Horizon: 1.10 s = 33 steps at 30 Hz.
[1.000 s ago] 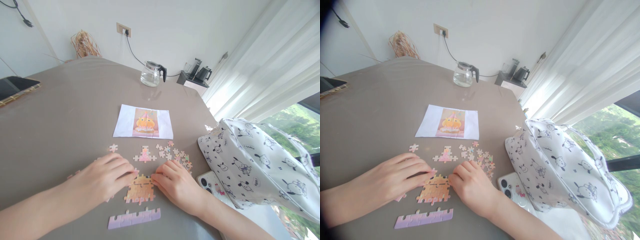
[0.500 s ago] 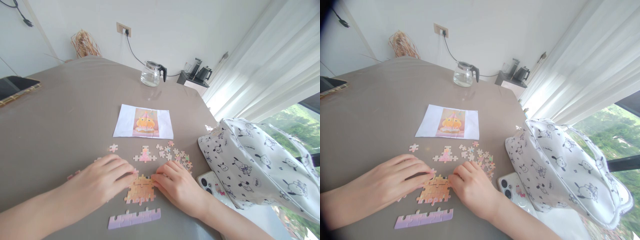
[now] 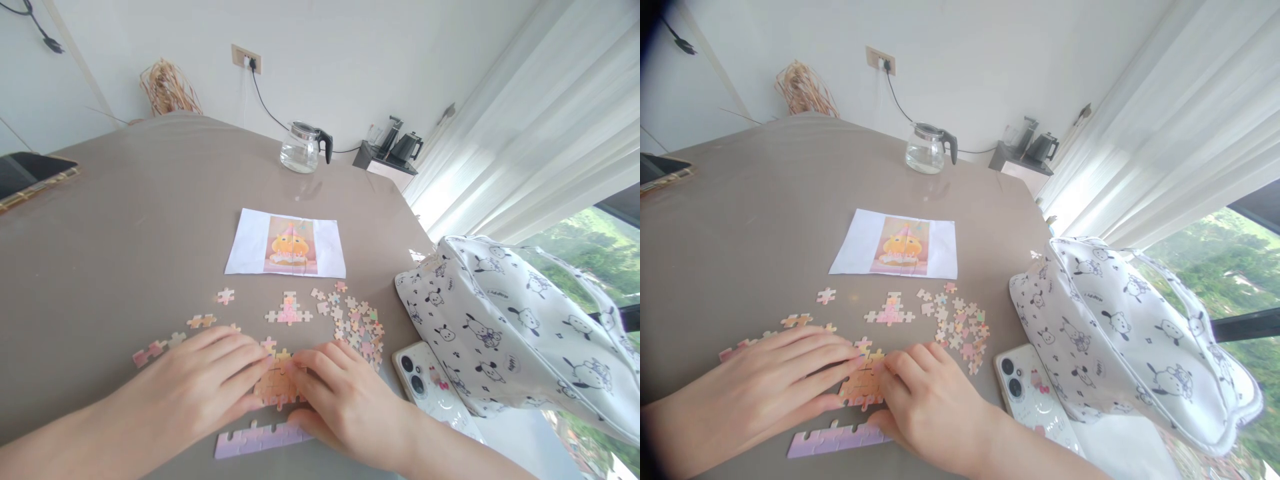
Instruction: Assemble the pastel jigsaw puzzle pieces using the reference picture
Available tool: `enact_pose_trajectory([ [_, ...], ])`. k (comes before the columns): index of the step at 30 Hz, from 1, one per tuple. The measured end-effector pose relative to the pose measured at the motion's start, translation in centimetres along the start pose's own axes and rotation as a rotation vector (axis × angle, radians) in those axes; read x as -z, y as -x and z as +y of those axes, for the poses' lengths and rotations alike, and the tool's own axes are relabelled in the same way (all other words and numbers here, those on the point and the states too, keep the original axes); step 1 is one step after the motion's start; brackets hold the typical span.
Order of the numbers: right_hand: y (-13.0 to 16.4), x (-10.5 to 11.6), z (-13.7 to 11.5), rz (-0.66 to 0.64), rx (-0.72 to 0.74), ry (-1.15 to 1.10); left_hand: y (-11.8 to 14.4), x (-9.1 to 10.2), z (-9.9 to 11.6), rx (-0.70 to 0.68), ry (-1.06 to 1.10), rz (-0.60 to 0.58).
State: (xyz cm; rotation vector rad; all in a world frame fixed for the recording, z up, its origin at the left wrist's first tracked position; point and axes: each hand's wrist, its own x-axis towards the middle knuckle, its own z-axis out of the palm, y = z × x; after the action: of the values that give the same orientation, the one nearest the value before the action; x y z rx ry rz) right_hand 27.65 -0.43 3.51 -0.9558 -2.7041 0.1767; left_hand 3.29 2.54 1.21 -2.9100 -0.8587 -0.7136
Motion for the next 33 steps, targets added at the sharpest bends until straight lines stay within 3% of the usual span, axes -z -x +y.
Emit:
enact_pose_trajectory([
  [3,-0.1,-0.4,0.0,-0.004,0.021,0.036,-0.2,-0.3,-0.1,-0.102,-0.034,0.066],
  [6,-0.1,-0.7,0.0,0.000,0.029,0.053,-0.2,-0.2,-0.2,-0.097,-0.034,0.075],
  [13,-0.3,-0.5,-0.1,-0.002,0.019,0.032,0.5,0.2,-1.2,-0.245,-0.114,-0.084],
  [24,-0.4,-0.9,0.1,0.048,0.006,0.006,0.3,0.5,-1.5,-0.172,0.036,-0.239],
  [33,-0.3,-0.8,0.1,0.023,0.010,0.002,0.8,0.0,-1.9,-0.038,0.162,-0.226],
])
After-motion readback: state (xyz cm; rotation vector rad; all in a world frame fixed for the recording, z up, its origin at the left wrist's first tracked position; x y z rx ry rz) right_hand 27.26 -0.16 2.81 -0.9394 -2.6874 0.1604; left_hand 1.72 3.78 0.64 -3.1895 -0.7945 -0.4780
